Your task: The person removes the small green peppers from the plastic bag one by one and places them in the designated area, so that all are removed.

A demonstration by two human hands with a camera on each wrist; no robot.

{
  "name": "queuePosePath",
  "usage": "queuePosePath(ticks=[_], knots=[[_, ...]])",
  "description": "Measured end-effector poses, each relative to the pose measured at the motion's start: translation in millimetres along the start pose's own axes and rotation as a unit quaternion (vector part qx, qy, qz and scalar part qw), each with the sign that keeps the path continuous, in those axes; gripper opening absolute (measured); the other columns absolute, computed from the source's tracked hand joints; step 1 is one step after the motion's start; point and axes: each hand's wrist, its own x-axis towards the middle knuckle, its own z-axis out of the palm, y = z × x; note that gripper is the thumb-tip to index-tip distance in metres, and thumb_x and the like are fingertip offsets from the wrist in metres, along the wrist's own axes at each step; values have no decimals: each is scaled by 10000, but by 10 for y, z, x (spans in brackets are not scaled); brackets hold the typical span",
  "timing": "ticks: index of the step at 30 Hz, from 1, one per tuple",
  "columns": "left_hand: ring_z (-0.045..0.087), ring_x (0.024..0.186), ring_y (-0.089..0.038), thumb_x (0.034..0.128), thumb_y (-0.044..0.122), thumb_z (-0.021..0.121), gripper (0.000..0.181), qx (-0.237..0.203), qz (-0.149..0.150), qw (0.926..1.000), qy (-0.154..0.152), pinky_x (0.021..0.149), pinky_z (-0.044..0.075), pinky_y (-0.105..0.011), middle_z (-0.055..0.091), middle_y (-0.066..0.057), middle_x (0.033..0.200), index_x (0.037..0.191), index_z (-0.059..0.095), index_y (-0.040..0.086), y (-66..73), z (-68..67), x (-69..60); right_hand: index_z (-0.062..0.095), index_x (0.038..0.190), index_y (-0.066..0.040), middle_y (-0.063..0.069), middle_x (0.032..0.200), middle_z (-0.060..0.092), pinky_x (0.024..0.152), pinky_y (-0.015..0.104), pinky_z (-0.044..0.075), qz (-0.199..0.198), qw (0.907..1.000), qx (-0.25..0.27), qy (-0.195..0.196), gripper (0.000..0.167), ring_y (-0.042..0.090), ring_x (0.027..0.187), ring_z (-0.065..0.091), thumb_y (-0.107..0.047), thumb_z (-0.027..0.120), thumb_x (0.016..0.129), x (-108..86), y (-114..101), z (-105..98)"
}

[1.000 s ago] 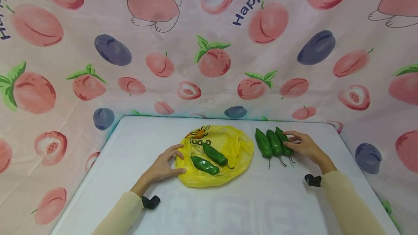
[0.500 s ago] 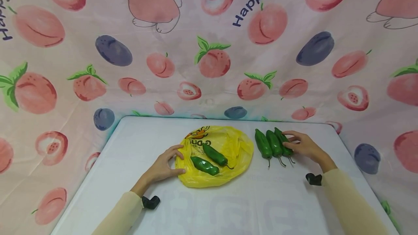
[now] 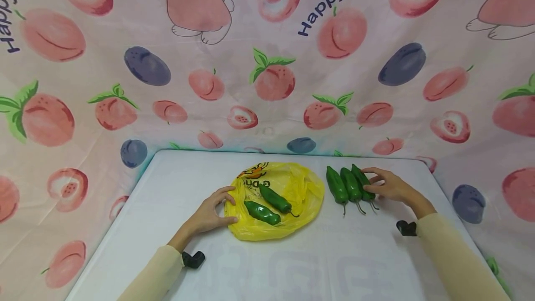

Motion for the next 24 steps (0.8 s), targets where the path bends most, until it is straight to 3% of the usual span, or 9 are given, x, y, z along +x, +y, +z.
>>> queuePosePath(ticks=[6, 13, 24], knots=[[312, 1511, -315, 769, 434, 885, 394, -11, 10, 10000, 2, 1202, 247, -614, 435, 16, 1584, 1028, 637, 271, -2, 0, -3, 362, 1544, -33, 387, 1362, 522, 811, 528, 604, -32, 9995, -308, -47, 713, 523, 1145, 606, -347, 690, 993, -33, -53, -65], [312, 1512, -314, 769, 423, 888, 389, -8, -27, 10000, 8, 1204, 245, -614, 435, 14, 1584, 1027, 635, 278, 12, 4, -5, 373, 1540, -33, 384, 1348, 534, 795, 608, 585, -353, 9974, -592, 194, 710, 530, 1104, 638, -325, 705, 984, -96, -202, -131], [304, 1516, -308, 770, 420, 890, 388, -61, -74, 10000, 6, 1205, 240, -614, 430, 27, 1585, 1026, 635, 278, 25, -4, -11, 397, 1547, -67, 345, 1348, 558, 805, 601, 585, -841, 9929, -614, 568, 678, 493, 1098, 648, -259, 717, 981, -150, -476, -209]])
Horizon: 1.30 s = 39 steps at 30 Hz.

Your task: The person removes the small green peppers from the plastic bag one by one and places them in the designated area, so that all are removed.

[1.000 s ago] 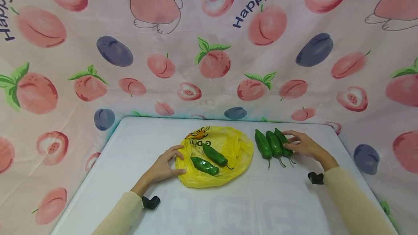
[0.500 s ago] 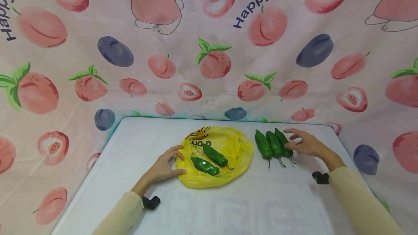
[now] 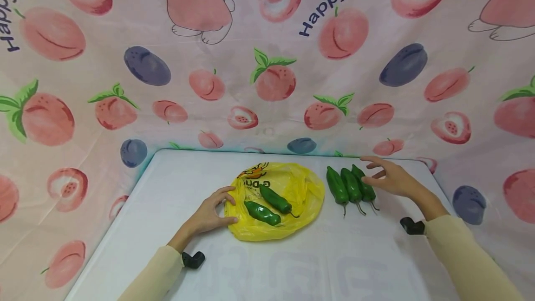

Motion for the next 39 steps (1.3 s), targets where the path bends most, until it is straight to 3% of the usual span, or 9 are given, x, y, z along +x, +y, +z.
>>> queuePosePath(ticks=[9, 15, 24, 34, 39], knots=[[309, 1514, -314, 772, 417, 890, 397, -22, 67, 10000, -6, 1208, 243, -605, 433, 8, 1584, 1034, 635, 263, -6, 6, -5, 362, 1579, -121, 280, 1375, 573, 899, 599, 562, -170, 9995, 95, 235, 718, 469, 1141, 634, -284, 722, 980, 87, -187, 58], [315, 1511, -311, 770, 423, 890, 403, -22, 93, 10000, 9, 1206, 250, -603, 438, 14, 1579, 1036, 634, 261, -16, 4, -10, 366, 1581, -133, 248, 1366, 586, 893, 565, 576, -396, 9976, 272, 497, 725, 429, 1125, 659, -258, 736, 970, 167, -379, 133], [308, 1514, -318, 770, 419, 892, 405, -70, 101, 9999, 3, 1208, 241, -608, 433, -4, 1585, 1039, 636, 256, -13, 1, -13, 407, 1564, -171, 210, 1363, 597, 828, 206, 563, -1042, 9898, 711, 657, 691, 342, 1046, 694, -190, 745, 961, 309, -665, 306], [311, 1513, -314, 771, 409, 892, 399, -7, 135, 9999, 43, 1206, 247, -608, 434, 3, 1585, 1038, 638, 257, -16, 11, 2, 434, 1536, -157, 191, 1361, 591, 836, 256, 589, -1542, 9806, 1120, 465, 648, 336, 1055, 685, -117, 732, 962, 455, -883, 495], [310, 1513, -309, 770, 415, 894, 405, 7, 149, 9999, 53, 1205, 249, -609, 432, 5, 1586, 1042, 638, 259, -33, 16, 7, 444, 1527, -168, 182, 1371, 581, 846, 288, 598, -1594, 9799, 1177, 226, 643, 326, 1070, 685, -137, 741, 958, 535, -1008, 590]])
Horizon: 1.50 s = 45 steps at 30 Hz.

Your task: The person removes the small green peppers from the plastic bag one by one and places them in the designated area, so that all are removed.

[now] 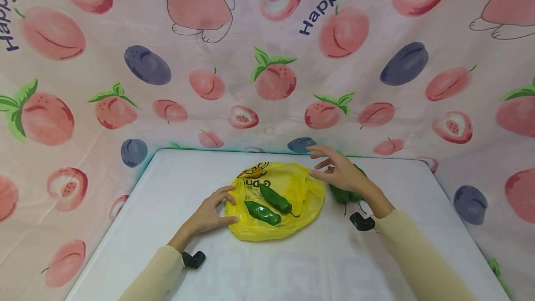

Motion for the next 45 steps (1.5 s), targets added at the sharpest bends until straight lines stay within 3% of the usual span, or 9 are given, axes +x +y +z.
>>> queuePosePath(ticks=[14, 21, 27, 45], knots=[[312, 1513, -311, 773, 432, 887, 398, 11, 18, 10000, -2, 1204, 252, -607, 436, 18, 1582, 1036, 629, 282, -20, 2, -2, 534, 1439, -146, 165, 1383, 595, 884, 420, 602, 306, 9922, 210, -1191, 534, 289, 1065, 690, -225, 750, 957, 321, -43, 398], [311, 1513, -308, 778, 412, 889, 393, -36, 48, 10000, -33, 1208, 246, -603, 437, 19, 1579, 1038, 629, 275, -16, -1, -3, 532, 1437, -118, 218, 1371, 574, 984, 553, 533, 122, 9831, 388, -1785, 522, 359, 1106, 664, -221, 737, 968, 437, -14, 583], [313, 1512, -310, 778, 408, 891, 390, -9, 16, 10000, -19, 1206, 247, -607, 438, 17, 1578, 1034, 627, 280, -12, -1, -2, 539, 1429, -131, 242, 1405, 542, 986, 520, 539, 255, 9772, 345, -2082, 512, 447, 1238, 561, -196, 741, 963, 494, -19, 700], [303, 1517, -302, 772, 388, 896, 387, -11, -78, 10000, -12, 1211, 232, -608, 435, 23, 1582, 1034, 635, 272, 14, -10, -3, 570, 1428, -143, 131, 1413, 552, 1008, 473, 535, 789, 9588, 147, -2724, 490, 363, 1279, 537, -188, 735, 968, 589, 38, 909]])
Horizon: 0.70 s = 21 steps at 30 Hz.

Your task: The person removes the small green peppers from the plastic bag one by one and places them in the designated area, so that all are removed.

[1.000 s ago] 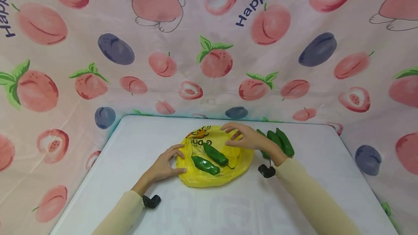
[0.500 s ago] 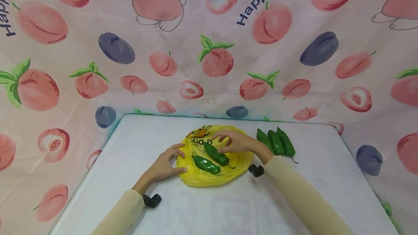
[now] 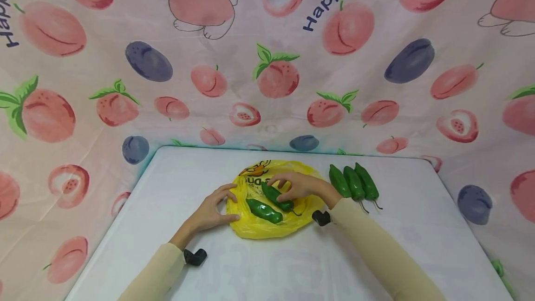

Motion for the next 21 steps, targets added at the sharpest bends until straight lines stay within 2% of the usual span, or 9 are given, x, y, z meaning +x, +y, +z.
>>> queuePosePath(ticks=[11, 21], knots=[[315, 1511, -303, 767, 387, 901, 392, 11, 25, 10000, 30, 1209, 240, -604, 440, 16, 1578, 1032, 636, 271, -4, 10, 7, 590, 1406, -118, 131, 1450, 548, 1003, 497, 536, -79, 9999, -2, -129, 456, 348, 1244, 573, -129, 720, 970, 53, 32, 28], [311, 1513, -297, 771, 398, 899, 385, 46, 44, 10000, 32, 1208, 245, -602, 440, 26, 1577, 1025, 632, 287, -18, 16, 4, 609, 1394, -162, 93, 1404, 590, 989, 453, 548, 55, 9998, -126, -168, 445, 298, 1215, 596, -176, 733, 967, 73, 63, 53]])
